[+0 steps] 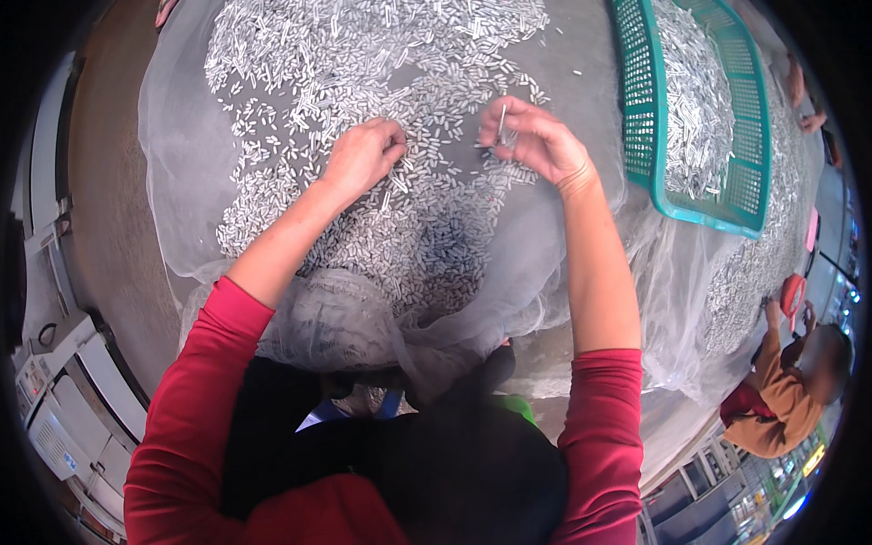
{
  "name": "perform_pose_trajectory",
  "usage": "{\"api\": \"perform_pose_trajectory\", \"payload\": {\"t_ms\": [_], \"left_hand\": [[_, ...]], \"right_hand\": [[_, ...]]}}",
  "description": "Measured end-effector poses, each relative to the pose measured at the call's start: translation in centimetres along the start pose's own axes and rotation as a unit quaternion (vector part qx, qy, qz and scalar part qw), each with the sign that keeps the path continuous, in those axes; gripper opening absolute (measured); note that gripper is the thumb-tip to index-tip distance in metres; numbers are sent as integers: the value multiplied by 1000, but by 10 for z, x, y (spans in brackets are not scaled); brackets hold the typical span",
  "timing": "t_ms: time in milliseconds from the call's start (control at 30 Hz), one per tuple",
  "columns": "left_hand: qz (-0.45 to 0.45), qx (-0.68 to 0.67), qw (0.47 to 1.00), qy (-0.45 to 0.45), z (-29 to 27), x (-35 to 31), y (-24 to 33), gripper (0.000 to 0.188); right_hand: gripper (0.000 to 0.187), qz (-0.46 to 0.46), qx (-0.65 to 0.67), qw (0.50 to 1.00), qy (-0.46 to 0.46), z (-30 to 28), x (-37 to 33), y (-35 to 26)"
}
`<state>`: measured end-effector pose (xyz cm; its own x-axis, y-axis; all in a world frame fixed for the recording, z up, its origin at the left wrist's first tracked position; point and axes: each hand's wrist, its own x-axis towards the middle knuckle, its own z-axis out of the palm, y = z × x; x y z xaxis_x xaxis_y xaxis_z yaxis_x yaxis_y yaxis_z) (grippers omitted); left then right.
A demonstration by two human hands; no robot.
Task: The person repeatedly picks up small white cylindrical items from a large pile on a white sheet and places them into a green basket. The hands work continuously, moving items from the sheet to the basket.
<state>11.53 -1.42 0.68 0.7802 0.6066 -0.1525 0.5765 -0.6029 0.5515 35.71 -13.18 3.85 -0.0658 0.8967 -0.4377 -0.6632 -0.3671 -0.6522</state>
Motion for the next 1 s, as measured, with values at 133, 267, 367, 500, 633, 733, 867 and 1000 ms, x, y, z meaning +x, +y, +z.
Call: {"api": "perform_pose_trajectory", "payload": {"t_ms": [133,267,367,500,633,733,867,1000], "left_hand": [[-141,-362,914,-122,-38,-10,-32,9],[-165,-652,728,-134,-79,-24,-66,19],[-162,-658,724,-129,-80,-30,-70,25],[-198,-491,842,-109,-55,-23,-55,25],[-59,-190,980,4,-26,-23,-38,18],[19,-97,994,38,-17,-24,-37,14],[50,-74,996,28,-16,-31,-43,14],[-87,-295,948,78,-25,-35,-56,18]], "right_hand": [[25,42,-152,987,-24,27,30,20],[20,-71,-612,787,23,62,60,55],[15,-132,-753,642,55,78,70,74],[12,-119,-801,582,81,88,83,88],[14,-37,-711,698,84,78,78,72],[16,82,-233,969,30,65,64,50],[24,38,-120,990,-64,64,67,41],[19,-88,-539,834,70,78,113,54]]}}
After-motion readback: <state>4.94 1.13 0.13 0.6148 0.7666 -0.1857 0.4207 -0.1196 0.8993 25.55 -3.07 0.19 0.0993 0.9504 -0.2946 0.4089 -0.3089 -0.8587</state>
